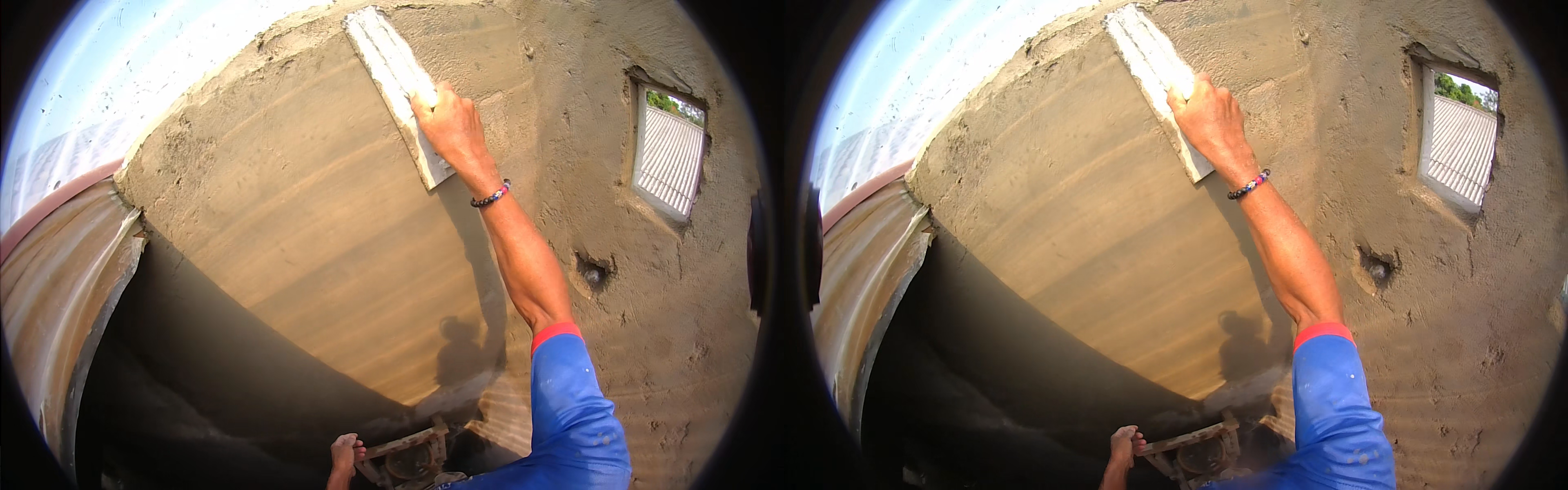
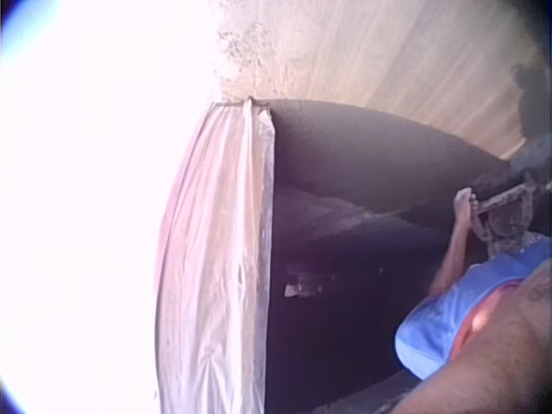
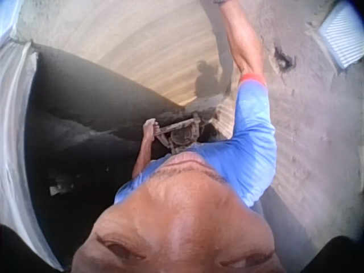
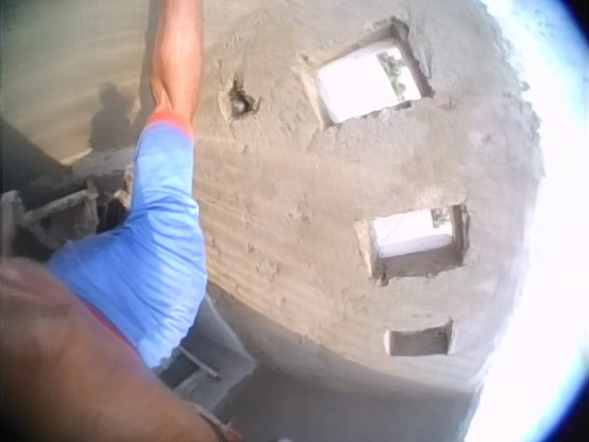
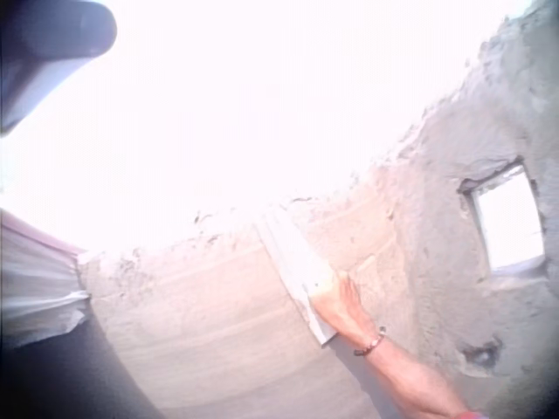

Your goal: The person applies wet plaster to a concrete wall using a trowel and a hawk, repeatedly smoothing the mixture over the surface and refilling the hawk from a bucket.

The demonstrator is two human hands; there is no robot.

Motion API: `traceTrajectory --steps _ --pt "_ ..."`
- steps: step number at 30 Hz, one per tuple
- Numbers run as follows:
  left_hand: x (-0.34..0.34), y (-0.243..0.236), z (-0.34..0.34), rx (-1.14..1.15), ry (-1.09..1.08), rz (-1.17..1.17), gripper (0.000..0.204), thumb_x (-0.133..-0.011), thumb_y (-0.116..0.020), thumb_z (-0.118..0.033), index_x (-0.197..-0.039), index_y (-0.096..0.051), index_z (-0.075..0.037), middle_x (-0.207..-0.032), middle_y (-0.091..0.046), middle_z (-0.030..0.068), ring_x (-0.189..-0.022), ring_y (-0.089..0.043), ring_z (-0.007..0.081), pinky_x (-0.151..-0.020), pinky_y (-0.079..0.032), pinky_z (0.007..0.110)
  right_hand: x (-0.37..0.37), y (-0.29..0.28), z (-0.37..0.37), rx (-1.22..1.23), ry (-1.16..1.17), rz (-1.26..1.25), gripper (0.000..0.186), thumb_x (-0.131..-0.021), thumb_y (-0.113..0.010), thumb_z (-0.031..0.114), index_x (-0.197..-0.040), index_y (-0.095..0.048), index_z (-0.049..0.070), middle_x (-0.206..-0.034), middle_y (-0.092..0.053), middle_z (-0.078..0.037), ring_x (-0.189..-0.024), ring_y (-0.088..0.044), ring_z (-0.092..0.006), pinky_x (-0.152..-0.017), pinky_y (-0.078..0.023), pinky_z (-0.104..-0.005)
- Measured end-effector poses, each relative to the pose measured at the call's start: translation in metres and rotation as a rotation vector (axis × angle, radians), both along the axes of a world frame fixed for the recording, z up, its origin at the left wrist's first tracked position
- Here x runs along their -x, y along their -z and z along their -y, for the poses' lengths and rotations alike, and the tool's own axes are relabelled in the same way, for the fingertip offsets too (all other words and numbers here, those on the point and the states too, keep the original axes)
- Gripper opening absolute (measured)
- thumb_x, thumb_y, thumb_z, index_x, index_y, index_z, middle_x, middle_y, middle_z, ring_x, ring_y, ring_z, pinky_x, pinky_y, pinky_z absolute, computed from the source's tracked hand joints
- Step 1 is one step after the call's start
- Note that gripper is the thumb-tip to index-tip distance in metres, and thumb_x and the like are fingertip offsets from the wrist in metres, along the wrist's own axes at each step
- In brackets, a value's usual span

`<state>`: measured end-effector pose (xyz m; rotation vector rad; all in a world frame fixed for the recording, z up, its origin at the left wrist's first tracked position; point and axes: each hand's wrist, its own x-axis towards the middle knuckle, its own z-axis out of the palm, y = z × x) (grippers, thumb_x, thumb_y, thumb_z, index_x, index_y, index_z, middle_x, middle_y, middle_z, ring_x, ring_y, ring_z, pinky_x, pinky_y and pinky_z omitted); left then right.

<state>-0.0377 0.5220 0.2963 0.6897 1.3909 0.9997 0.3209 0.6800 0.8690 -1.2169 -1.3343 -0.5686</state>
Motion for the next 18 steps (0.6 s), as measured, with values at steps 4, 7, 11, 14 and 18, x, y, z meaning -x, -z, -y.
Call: traceTrajectory --steps 4,7,11,14,18 --pt "-0.027 -0.024 -0.013 -0.024 0.037 0.016 0.022 -0.096 -0.053 -0.019 -0.108 -0.059 -0.002 -0.083 -0.063 0.0069 -0.061 -0.062 0.0143 -0.053 -0.053 0.027 0.048 0.078 0.008 0.093 -0.113 0.152 0.036 -0.086 -0.064 0.031 -0.088 -0.051 -0.003 -0.071 -0.063 -0.028 -0.069 -0.064 -0.0444 -0.061 -0.052 -0.05" --pt "-0.05 -0.03 -0.005 -0.122 0.123 0.07 0.021 -0.096 -0.052 -0.018 -0.107 -0.059 -0.002 -0.082 -0.063 0.0068 -0.062 -0.063 0.0147 -0.052 -0.053 0.027 0.055 0.154 0.016 0.249 -0.175 0.291 0.031 -0.086 -0.065 0.026 -0.087 -0.051 -0.002 -0.067 -0.061 -0.027 -0.065 -0.063 -0.0439 -0.057 -0.051 -0.049" --pt "-0.037 -0.014 0.024 -0.084 0.083 0.109 0.021 -0.096 -0.051 -0.018 -0.106 -0.059 -0.001 -0.08 -0.063 0.0077 -0.061 -0.063 0.0158 -0.052 -0.054 0.028 0.001 0.162 0.045 0.137 -0.292 0.15 0.033 -0.088 -0.064 0.029 -0.087 -0.052 -0.002 -0.065 -0.06 -0.023 -0.061 -0.062 -0.0406 -0.055 -0.048 -0.045" --pt "-0.024 -0.009 0.047 0.046 0.042 0.012 0.02 -0.096 -0.05 -0.017 -0.106 -0.059 -0.001 -0.079 -0.062 0.0076 -0.061 -0.062 0.016 -0.052 -0.054 0.028 -0.095 0.075 0.037 -0.113 -0.127 -0.187 0.044 -0.089 -0.061 0.038 -0.077 -0.052 -0.003 -0.062 -0.053 -0.021 -0.055 -0.053 -0.0281 -0.055 -0.042 -0.0416" --pt "0.003 0.0 0.067 0.132 0.019 -0.058 0.021 -0.096 -0.047 -0.016 -0.106 -0.057 -0.001 -0.079 -0.062 0.008 -0.062 -0.064 0.0193 -0.053 -0.056 0.029 -0.153 -0.023 0.023 -0.021 -0.319 -0.547 0.046 -0.089 -0.058 0.044 -0.075 -0.056 0.0 -0.058 -0.049 -0.003 -0.045 -0.047 -0.0143 -0.04 -0.039 -0.0325"
